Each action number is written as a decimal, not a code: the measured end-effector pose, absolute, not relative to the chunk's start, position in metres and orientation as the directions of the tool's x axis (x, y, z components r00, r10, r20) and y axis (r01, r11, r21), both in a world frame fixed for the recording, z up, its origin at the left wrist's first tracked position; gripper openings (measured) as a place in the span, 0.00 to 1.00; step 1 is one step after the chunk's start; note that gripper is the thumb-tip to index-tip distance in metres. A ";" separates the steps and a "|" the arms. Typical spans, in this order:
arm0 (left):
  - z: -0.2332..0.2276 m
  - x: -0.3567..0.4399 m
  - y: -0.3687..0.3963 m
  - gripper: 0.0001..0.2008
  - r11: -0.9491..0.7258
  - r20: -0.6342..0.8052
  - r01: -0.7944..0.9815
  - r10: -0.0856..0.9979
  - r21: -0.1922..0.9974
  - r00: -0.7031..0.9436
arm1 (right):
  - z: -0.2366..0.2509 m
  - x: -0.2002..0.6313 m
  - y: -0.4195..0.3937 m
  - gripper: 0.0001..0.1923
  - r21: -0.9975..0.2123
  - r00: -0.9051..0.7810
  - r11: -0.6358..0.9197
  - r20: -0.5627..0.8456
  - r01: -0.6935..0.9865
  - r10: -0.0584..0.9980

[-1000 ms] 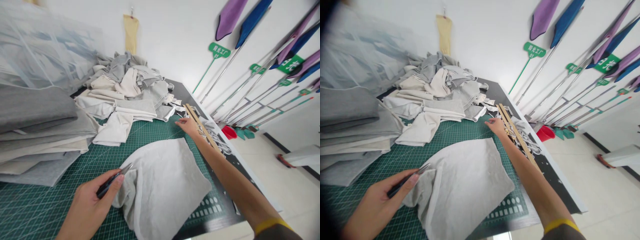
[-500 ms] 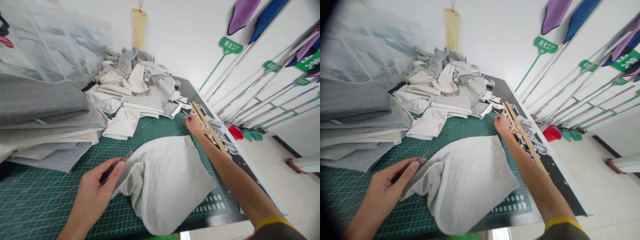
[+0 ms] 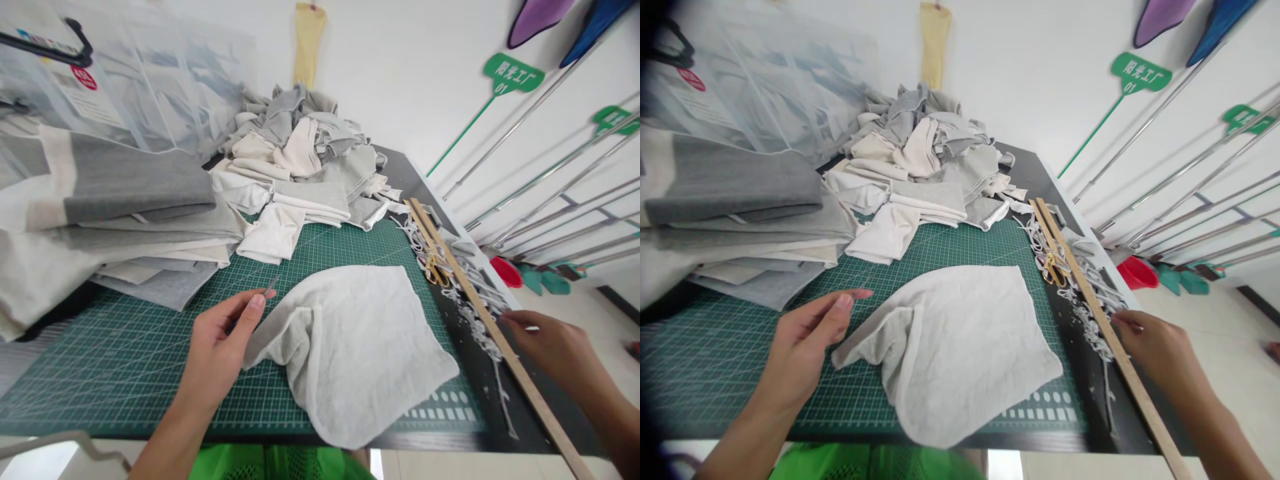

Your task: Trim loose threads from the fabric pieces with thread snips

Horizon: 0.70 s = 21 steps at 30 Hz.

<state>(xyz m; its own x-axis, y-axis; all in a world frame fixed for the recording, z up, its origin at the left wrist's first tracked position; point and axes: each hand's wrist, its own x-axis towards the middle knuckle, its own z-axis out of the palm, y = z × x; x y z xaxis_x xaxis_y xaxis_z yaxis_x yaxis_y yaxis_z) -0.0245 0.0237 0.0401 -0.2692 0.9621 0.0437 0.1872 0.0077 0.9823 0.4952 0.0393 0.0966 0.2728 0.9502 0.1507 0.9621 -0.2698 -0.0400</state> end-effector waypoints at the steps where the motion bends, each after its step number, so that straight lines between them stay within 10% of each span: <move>1: 0.039 -0.025 0.024 0.23 0.023 0.014 0.146 0.968 0.989 -0.251 | 0.094 0.498 0.035 0.10 -0.009 0.240 -0.241 0.120 0.970 0.963; 7: 0.037 -0.025 0.024 0.22 0.058 -0.045 0.049 0.970 0.997 -0.240 | 0.095 0.502 0.023 0.13 0.209 0.186 -0.206 0.110 0.956 0.976; 13: 0.039 -0.026 0.021 0.21 0.062 -0.040 0.116 0.983 0.991 -0.177 | 0.116 0.472 0.018 0.10 0.090 0.270 -0.296 0.226 0.951 0.936; 21: 0.033 -0.027 0.021 0.23 0.079 -0.049 0.205 0.988 0.976 -0.148 | 0.107 0.343 0.035 0.15 -0.224 -0.147 0.346 0.609 0.911 0.780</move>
